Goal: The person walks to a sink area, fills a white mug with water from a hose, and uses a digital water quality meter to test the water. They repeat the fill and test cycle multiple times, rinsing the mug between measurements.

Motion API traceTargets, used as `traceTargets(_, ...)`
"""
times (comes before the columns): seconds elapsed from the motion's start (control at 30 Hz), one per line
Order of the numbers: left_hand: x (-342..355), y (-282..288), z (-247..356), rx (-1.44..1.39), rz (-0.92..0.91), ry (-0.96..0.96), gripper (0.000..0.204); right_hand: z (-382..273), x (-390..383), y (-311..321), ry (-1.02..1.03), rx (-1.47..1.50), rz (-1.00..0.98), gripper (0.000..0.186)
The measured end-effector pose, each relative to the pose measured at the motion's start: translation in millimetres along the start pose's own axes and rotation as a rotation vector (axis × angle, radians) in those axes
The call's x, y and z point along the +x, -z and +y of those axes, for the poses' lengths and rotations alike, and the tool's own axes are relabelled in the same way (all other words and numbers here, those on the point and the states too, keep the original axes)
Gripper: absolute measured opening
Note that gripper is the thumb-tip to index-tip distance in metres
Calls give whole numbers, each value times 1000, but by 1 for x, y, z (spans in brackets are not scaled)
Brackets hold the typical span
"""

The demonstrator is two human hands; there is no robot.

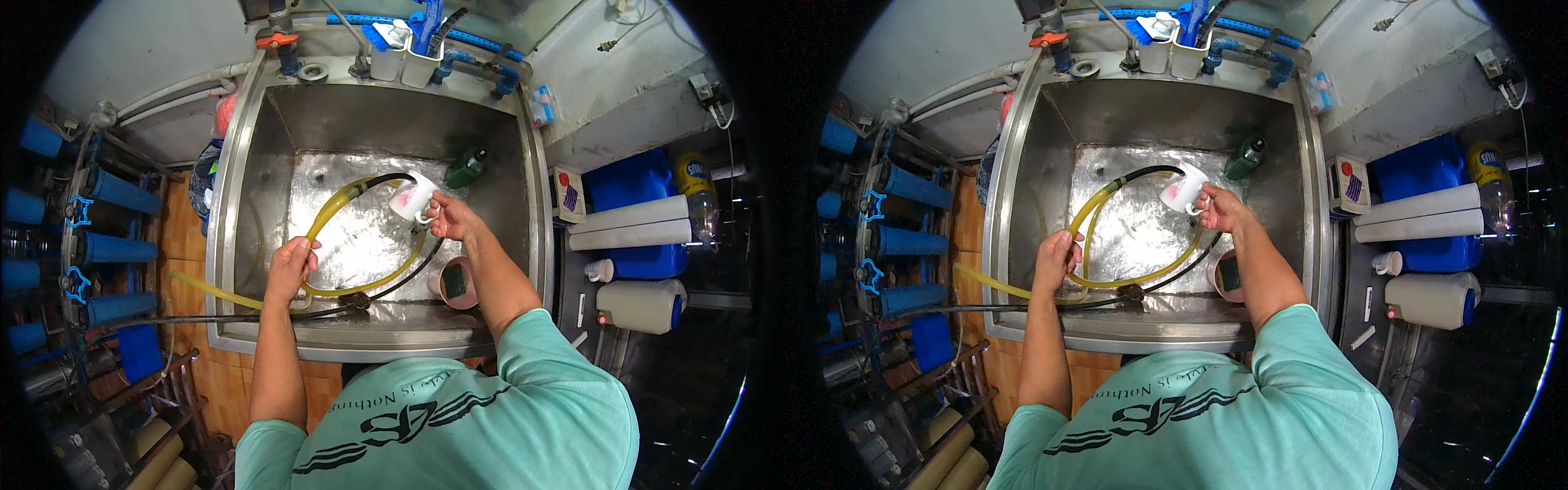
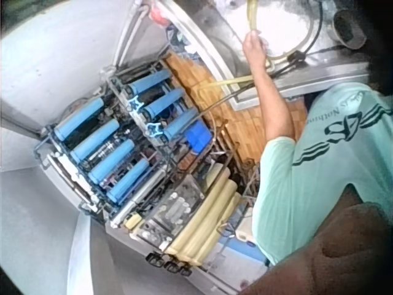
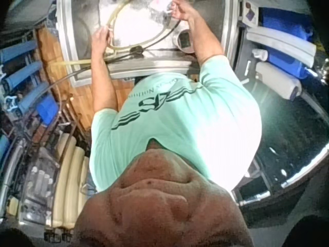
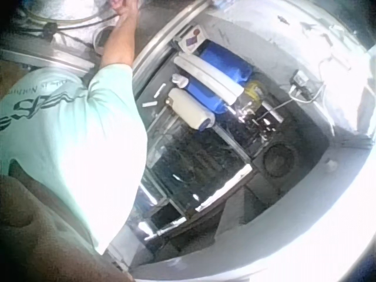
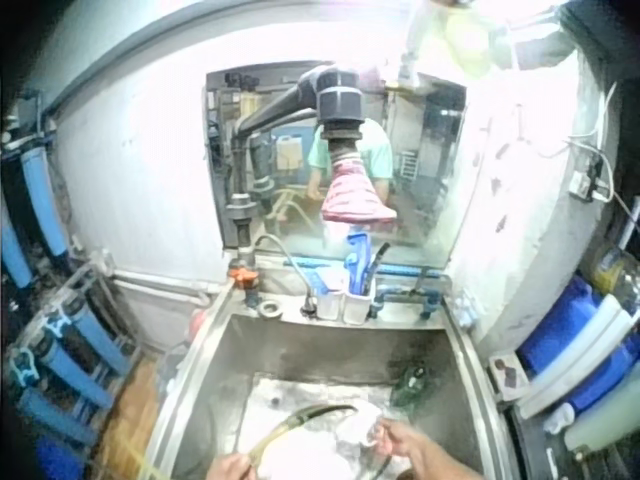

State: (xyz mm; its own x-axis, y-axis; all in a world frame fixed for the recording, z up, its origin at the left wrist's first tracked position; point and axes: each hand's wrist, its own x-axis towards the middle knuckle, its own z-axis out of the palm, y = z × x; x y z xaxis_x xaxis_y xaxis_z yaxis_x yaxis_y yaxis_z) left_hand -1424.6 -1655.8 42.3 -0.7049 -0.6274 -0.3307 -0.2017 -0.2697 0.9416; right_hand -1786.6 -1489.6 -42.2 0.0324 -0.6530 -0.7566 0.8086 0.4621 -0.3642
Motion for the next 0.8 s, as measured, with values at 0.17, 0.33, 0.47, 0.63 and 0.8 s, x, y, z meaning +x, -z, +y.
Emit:
traceTargets(0.17,-7,-4,2,-68,-30,21,35,-1,23,-16,4,6,133,36)
traceTargets(0.33,-22,-4,7,-37,-108,-3,36,-24,56,-38,206,548,370,15)
traceTargets(0.47,-28,0,7,-67,-116,-1,36,-32,77,-39,283,521,433,15)
traceTargets(0.63,-24,3,3,-97,-60,-13,35,-26,71,-26,255,433,370,14)
traceTargets(0.8,-24,0,4,-94,-87,18,35,-38,64,-34,298,430,316,21)
